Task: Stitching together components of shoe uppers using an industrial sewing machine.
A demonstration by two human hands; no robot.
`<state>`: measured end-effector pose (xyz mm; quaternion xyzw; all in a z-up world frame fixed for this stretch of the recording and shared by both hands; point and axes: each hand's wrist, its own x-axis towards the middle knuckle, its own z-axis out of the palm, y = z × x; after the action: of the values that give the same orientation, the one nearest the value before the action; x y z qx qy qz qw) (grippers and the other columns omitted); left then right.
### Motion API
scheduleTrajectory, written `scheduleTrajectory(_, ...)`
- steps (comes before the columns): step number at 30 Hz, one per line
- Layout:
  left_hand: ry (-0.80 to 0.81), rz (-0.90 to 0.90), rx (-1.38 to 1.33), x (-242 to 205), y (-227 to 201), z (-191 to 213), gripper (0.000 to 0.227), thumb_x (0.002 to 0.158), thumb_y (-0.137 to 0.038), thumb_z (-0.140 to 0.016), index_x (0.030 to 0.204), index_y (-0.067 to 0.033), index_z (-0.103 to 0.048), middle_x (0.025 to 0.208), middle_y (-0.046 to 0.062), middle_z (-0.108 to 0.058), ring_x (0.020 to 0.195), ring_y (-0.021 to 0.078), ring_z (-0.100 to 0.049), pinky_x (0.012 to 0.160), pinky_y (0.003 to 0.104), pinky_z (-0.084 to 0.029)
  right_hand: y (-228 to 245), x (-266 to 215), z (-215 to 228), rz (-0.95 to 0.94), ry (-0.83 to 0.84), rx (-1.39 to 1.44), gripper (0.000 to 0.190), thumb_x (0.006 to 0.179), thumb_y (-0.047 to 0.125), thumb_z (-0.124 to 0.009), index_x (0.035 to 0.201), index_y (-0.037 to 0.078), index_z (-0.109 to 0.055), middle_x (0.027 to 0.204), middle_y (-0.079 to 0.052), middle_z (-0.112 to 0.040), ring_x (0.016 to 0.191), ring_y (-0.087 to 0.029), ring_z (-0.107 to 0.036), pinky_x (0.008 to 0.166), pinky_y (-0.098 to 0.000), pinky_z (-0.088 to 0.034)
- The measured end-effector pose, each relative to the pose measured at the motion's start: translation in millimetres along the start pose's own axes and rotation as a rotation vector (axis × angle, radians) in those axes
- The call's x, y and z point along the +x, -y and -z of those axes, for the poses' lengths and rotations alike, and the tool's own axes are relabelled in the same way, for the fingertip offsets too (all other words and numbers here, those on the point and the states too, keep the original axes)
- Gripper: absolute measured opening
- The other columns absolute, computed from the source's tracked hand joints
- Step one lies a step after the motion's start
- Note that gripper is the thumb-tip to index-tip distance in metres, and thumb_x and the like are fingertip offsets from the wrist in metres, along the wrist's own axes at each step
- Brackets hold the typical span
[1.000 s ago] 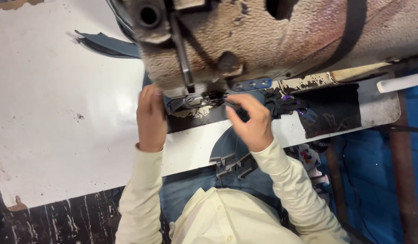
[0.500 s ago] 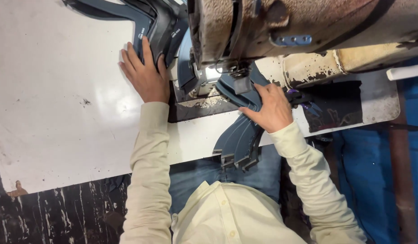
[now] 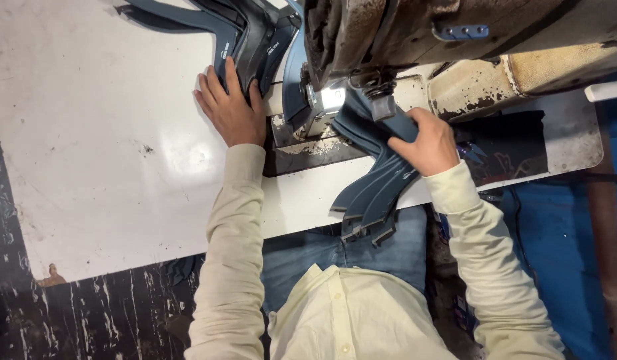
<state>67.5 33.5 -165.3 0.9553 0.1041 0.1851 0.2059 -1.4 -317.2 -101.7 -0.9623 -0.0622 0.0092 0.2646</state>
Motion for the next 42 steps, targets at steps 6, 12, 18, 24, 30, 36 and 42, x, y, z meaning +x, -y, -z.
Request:
scheduleTrajectory(6, 0.015, 0.001, -0.008, 4, -3, 3, 0.059, 0.103, -0.034, -0.066, 0.154, -0.0129, -0.045, 0.153, 0.024, -0.039, 0.148, 0.0454, -0.026, 0.123, 0.061, -0.015, -42, 13, -17, 0.008, -0.03, -0.129, 0.054, 0.076, 0.025, -0.086, 0.116, -0.007, -0.067, 0.112, -0.027, -0.065, 0.104, -0.044, -0.063, 0.091, -0.0488, -0.052)
scheduleTrajectory(12, 0.025, 0.006, -0.01, 6, -4, 3, 0.059, 0.104, -0.034, -0.065, 0.154, -0.0128, -0.044, 0.154, 0.024, -0.039, 0.149, 0.0453, -0.026, 0.123, 0.062, -0.015, -33, 32, 1, 0.019, 0.08, -0.228, 0.063, 0.071, 0.033, -0.089, 0.115, -0.007, -0.068, 0.112, -0.028, -0.066, 0.106, -0.044, -0.063, 0.093, -0.0493, -0.051)
scheduleTrajectory(18, 0.023, 0.003, -0.009, 5, -2, 2, 0.06, 0.104, -0.034, -0.065, 0.155, -0.0119, -0.043, 0.154, 0.025, -0.039, 0.149, 0.0454, -0.025, 0.123, 0.062, -0.014, 4, 17, 97, 0.164, 0.148, -0.128, 0.066, 0.073, 0.028, -0.085, 0.127, -0.005, -0.068, 0.119, -0.022, -0.067, 0.107, -0.036, -0.066, 0.094, -0.0431, -0.053)
scheduleTrajectory(24, 0.017, -0.01, -0.016, 2, -2, 0, 0.059, 0.104, -0.032, -0.066, 0.155, -0.0112, -0.044, 0.155, 0.025, -0.039, 0.149, 0.0458, -0.025, 0.123, 0.062, -0.013, 32, 8, 112, -0.006, 0.148, 0.058, 0.061, 0.074, 0.022, -0.081, 0.13, 0.0, -0.067, 0.112, -0.015, -0.072, 0.097, -0.027, -0.07, 0.089, -0.0385, -0.056)
scheduleTrajectory(30, -0.004, -0.011, -0.025, 4, -4, 2, 0.058, 0.104, -0.032, -0.066, 0.154, -0.011, -0.045, 0.154, 0.025, -0.04, 0.148, 0.0459, -0.026, 0.123, 0.062, -0.013, 40, 11, -20, 0.173, 0.068, -0.077, 0.06, 0.062, 0.026, -0.09, 0.112, 0.001, -0.069, 0.1, -0.022, -0.067, 0.094, -0.04, -0.065, 0.082, -0.0481, -0.053)
scheduleTrajectory(36, 0.001, -0.003, -0.022, 2, -2, 2, 0.058, 0.103, -0.033, -0.066, 0.153, -0.0113, -0.045, 0.153, 0.024, -0.041, 0.149, 0.0452, -0.026, 0.123, 0.061, -0.014, 47, 8, -1, 0.127, 0.036, -0.058, 0.056, 0.065, 0.024, -0.089, 0.111, 0.003, -0.066, 0.105, -0.021, -0.064, 0.098, -0.041, -0.064, 0.086, -0.0479, -0.053)
scheduleTrajectory(42, 0.008, 0.0, -0.027, 2, -1, 2, 0.06, 0.102, -0.033, -0.065, 0.154, -0.011, -0.045, 0.153, 0.024, -0.04, 0.148, 0.0444, -0.026, 0.123, 0.061, -0.013, 56, 15, 66, 0.031, 0.107, 0.142, 0.062, 0.07, 0.025, -0.085, 0.122, 0.003, -0.06, 0.105, -0.018, -0.067, 0.095, -0.035, -0.068, 0.087, -0.0445, -0.055)
